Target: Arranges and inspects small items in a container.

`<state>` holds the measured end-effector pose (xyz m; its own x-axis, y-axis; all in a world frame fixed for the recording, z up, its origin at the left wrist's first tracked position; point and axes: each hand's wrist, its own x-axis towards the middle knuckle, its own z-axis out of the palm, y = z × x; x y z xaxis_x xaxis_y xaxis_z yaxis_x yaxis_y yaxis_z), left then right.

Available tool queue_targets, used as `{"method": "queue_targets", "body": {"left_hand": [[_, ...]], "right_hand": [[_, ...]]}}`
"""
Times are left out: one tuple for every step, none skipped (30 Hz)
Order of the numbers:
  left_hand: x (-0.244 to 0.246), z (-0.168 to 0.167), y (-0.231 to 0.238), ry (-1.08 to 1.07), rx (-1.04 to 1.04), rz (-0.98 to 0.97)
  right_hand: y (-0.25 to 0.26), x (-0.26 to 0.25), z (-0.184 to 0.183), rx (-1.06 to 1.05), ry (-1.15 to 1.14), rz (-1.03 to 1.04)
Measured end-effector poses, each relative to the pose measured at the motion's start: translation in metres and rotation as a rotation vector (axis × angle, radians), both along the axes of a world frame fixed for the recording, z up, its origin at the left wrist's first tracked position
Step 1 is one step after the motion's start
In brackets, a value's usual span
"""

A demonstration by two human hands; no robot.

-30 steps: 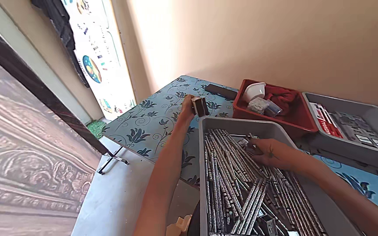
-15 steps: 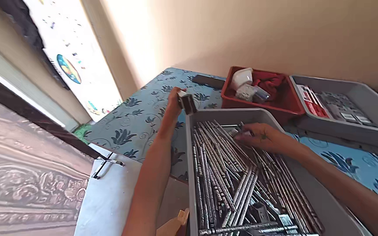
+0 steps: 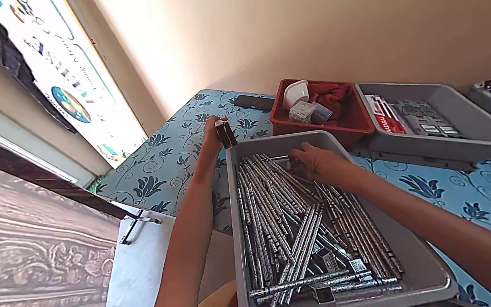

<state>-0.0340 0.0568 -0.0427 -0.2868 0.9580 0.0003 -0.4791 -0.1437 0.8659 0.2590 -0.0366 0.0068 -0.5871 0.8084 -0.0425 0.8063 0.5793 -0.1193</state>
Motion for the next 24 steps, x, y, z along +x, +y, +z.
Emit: {"method": "queue_targets", "body": {"left_hand": [[-0.001,-0.002,0.0,0.01,0.019,-0.007],[-0.001,-0.004,0.001,0.014,0.035,-0.011],[-0.002,-0.007,0.002,0.014,0.039,-0.015],[-0.003,-0.009,0.004,0.017,0.042,-0.019],[-0.003,-0.008,0.007,0.013,0.028,-0.013],[-0.003,-0.008,0.009,0.004,0.02,-0.004],[-0.003,-0.006,0.01,-0.005,0.011,0.004],[-0.002,-0.003,0.01,-0.014,-0.015,0.012],[-0.001,-0.001,0.009,-0.024,-0.045,0.022],[0.0,0.001,0.007,-0.035,-0.079,0.031],[0.001,0.002,0.005,-0.044,-0.11,0.042],[0.001,0.002,0.005,-0.037,-0.13,0.044],[0.001,0.003,0.005,-0.019,-0.149,0.049],[0.002,0.004,0.004,-0.001,-0.165,0.053],[0.003,0.005,0.004,0.014,-0.182,0.061],[0.005,0.006,0.004,0.025,-0.199,0.08],[0.006,0.008,0.003,0.033,-0.205,0.099],[0.007,0.01,-0.001,0.039,-0.195,0.106],[0.009,0.01,-0.004,0.043,-0.167,0.124],[0.01,0.01,-0.006,0.032,-0.139,0.143],[0.01,0.01,-0.008,0.015,-0.11,0.154],[0.01,0.011,-0.009,-0.001,-0.089,0.156],[0.01,0.01,-0.007,-0.018,-0.08,0.162],[0.009,0.009,-0.003,-0.04,-0.08,0.158]], "right_hand": [[0.0,0.001,0.001,-0.007,0.025,0.021],[-0.001,0.002,0.0,-0.015,0.057,0.053],[-0.001,0.003,0.0,-0.026,0.08,0.081],[0.0,0.004,-0.001,-0.031,0.089,0.098],[0.002,0.005,-0.003,-0.031,0.103,0.103],[0.003,0.006,-0.004,-0.033,0.13,0.093],[0.004,0.007,-0.004,-0.022,0.17,0.082],[0.005,0.007,-0.003,0.017,0.229,0.091],[0.004,0.008,-0.003,0.092,0.31,0.124],[0.001,0.007,-0.002,0.201,0.404,0.182],[-0.003,0.003,0.001,0.317,0.478,0.232],[-0.01,-0.004,0.007,0.406,0.531,0.266],[-0.021,-0.013,0.017,0.458,0.565,0.29],[-0.034,-0.023,0.028,0.482,0.594,0.319],[-0.047,-0.033,0.039,0.486,0.619,0.353],[-0.058,-0.043,0.049,0.457,0.652,0.388],[-0.066,-0.052,0.056,0.402,0.684,0.413],[-0.071,-0.061,0.062,0.336,0.711,0.428],[-0.073,-0.069,0.065,0.288,0.726,0.431],[-0.072,-0.076,0.065,0.272,0.739,0.427],[-0.068,-0.082,0.064,0.288,0.74,0.415],[-0.063,-0.087,0.064,0.321,0.73,0.395],[-0.058,-0.089,0.063,0.356,0.716,0.374],[-0.053,-0.091,0.062,0.383,0.708,0.351]]}}
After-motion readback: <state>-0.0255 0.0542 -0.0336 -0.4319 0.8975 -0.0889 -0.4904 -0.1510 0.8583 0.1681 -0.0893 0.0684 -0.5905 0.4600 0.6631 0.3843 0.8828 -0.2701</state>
